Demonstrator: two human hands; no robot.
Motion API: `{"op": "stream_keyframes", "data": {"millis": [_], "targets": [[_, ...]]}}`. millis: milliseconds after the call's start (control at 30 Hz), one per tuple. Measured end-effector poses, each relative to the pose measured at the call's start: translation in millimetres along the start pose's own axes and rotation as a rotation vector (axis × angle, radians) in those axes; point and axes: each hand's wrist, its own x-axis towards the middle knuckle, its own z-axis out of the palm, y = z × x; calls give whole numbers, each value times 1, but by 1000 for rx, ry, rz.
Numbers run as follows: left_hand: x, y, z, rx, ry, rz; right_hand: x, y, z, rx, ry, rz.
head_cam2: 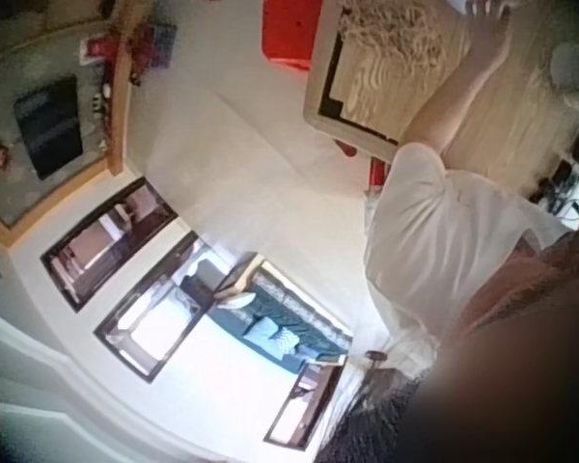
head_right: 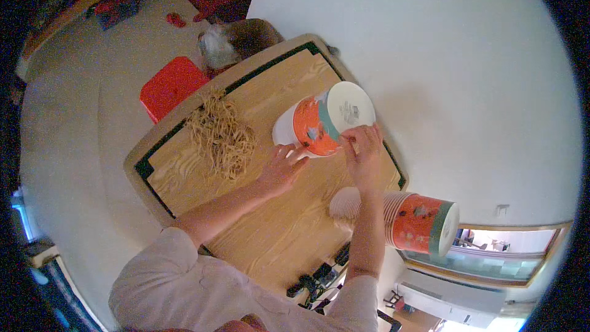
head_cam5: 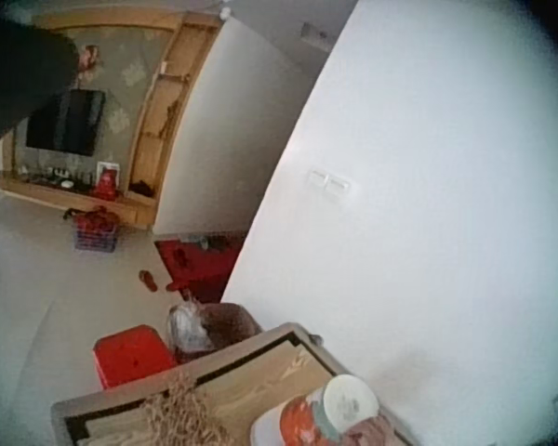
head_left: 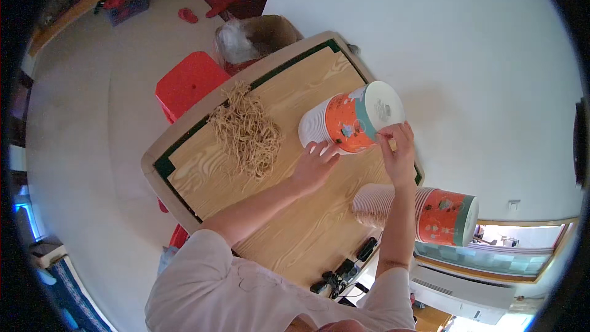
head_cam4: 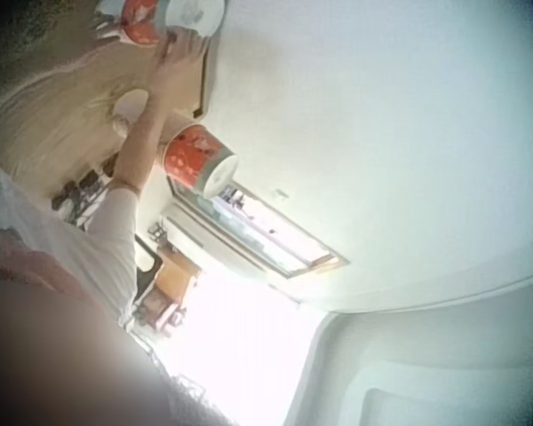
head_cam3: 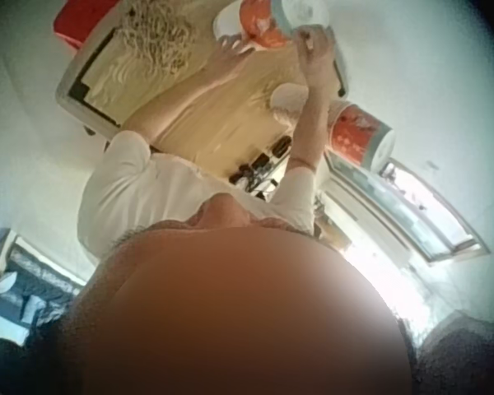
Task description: Tie rubber bands around the rim of paper cups.
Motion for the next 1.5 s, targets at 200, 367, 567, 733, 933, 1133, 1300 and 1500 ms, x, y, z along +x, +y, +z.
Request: {"op": "stream_keyframes", "data": {"millis": [200, 367, 567, 733, 933, 1133, 1300, 1500], "targets": [[-13, -6, 8, -195, 104, -108, -2, 1, -3, 53, -54, 46], [-9, -4, -4, 59, -145, -53, -4, 4, -2, 22, -12, 14], [-12, 0, -2, 86, -152, -39, -6, -1, -8, 102, 40, 106], [-11, 3, 3, 100, -164, -58, -7, -4, -52, 160, 138, 157], [-39, 0, -8, -226, 55, -142, -67, -49, -115, 319, 453, 327], [-162, -40, -19, -1142, 78, -755, -173, -49, -9, 1273, 96, 843], [-161, 14, -114, -932, -153, -817, -271, -59, 112, 1776, -90, 1272], [-208, -6, -97, -449, -338, -752, -256, -103, 118, 1278, -57, 1190]]}}
